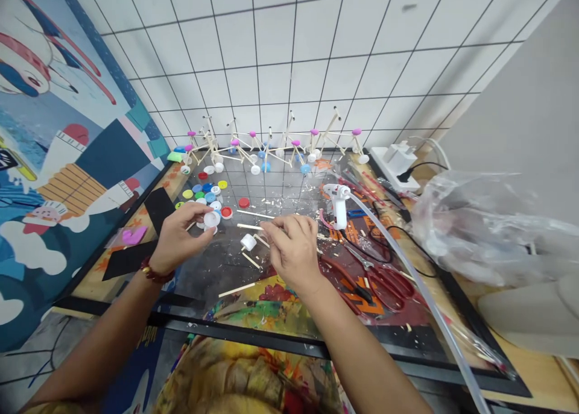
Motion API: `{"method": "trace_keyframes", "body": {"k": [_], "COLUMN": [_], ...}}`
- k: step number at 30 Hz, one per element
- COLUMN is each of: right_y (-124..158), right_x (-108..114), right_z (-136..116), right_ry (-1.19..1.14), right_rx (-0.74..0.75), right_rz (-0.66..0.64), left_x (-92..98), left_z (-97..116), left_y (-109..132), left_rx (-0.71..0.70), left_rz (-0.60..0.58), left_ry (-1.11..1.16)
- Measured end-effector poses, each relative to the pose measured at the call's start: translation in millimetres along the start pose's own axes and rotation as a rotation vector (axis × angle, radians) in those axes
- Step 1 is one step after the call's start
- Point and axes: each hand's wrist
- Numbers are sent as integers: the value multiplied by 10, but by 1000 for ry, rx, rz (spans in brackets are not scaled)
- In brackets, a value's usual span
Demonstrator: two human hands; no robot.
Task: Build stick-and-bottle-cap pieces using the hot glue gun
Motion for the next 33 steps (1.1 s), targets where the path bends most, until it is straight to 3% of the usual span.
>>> {"method": "trace_keyframes", "body": {"k": [4, 9, 13, 20, 33], "right_y": [-3, -15, -15, -22, -27], "right_x": [1, 21, 21, 32, 24], "right_z": [17, -13, -60, -119, -130], "right_ry": [33, 63, 58, 59, 50], "right_rx": [16, 50, 77, 102, 106], "right_rz": [8, -34, -74, -84, -127], "left_x": [-196, -320, -347, -392, -422], "left_z": [79, 33, 17, 64, 98], "left_y": [-101, 22, 70, 106, 114], "left_rx": [-156, -93, -29, -84, -86], "left_rz": [49, 59, 0, -59, -98], "left_ry": [-97, -53, 54, 186, 138]}}
Point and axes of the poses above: each hand's wrist, its own y-axis away from the middle knuckle, its own x-axis out of the back of the hand, z = x × y, and after that the axes turned 7 degrees about x, right-handed
